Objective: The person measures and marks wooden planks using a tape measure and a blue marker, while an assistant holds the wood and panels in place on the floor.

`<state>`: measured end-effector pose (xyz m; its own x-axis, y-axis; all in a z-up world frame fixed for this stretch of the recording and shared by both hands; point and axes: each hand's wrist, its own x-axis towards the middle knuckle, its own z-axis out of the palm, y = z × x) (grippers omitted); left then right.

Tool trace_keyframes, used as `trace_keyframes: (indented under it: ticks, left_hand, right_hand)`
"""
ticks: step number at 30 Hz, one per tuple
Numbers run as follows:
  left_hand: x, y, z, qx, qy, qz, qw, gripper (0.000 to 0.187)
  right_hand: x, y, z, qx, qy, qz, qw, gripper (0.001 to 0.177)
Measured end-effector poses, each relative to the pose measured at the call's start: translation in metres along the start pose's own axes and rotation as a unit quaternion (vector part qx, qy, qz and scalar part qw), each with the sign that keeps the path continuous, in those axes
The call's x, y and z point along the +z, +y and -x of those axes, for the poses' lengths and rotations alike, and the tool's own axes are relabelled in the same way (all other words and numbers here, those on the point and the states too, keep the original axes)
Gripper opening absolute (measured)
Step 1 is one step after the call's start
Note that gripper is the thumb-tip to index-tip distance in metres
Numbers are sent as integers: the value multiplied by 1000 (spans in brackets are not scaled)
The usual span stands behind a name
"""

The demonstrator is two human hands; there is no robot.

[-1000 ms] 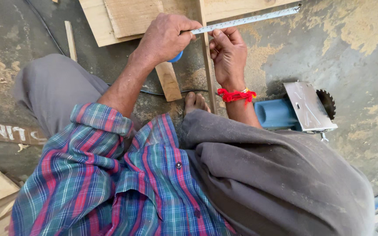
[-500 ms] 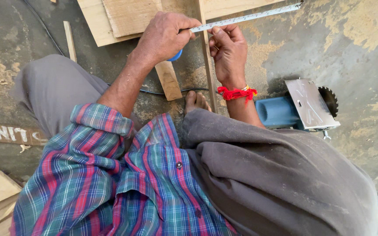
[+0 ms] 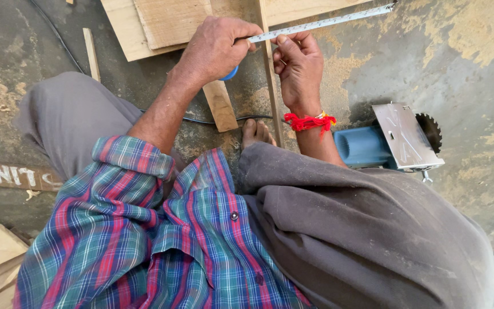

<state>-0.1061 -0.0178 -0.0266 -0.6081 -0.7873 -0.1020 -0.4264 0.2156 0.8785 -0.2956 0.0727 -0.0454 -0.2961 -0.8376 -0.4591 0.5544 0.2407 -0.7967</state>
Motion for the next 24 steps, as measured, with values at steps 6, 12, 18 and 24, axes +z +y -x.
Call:
trace_keyframes:
  ticks: [6,12,18,24]
  left_hand:
    - [-2,2,0,1,-5,-1,1000,31]
    - [-4,3,-1,19,0,-8,1000,33]
    - [-5,4,0,9,-8,-17,1000,34]
    - [-2,1,-1,13,-4,-13,1000,34]
  right_hand:
    - [0,0,0,0,3,2,1000,6]
    - [-1,0,0,6,5,-1,1000,6]
    - [-2,1,-1,7,-2,3,1000,6]
    - [-2,0,0,5,-9,4,1000,6]
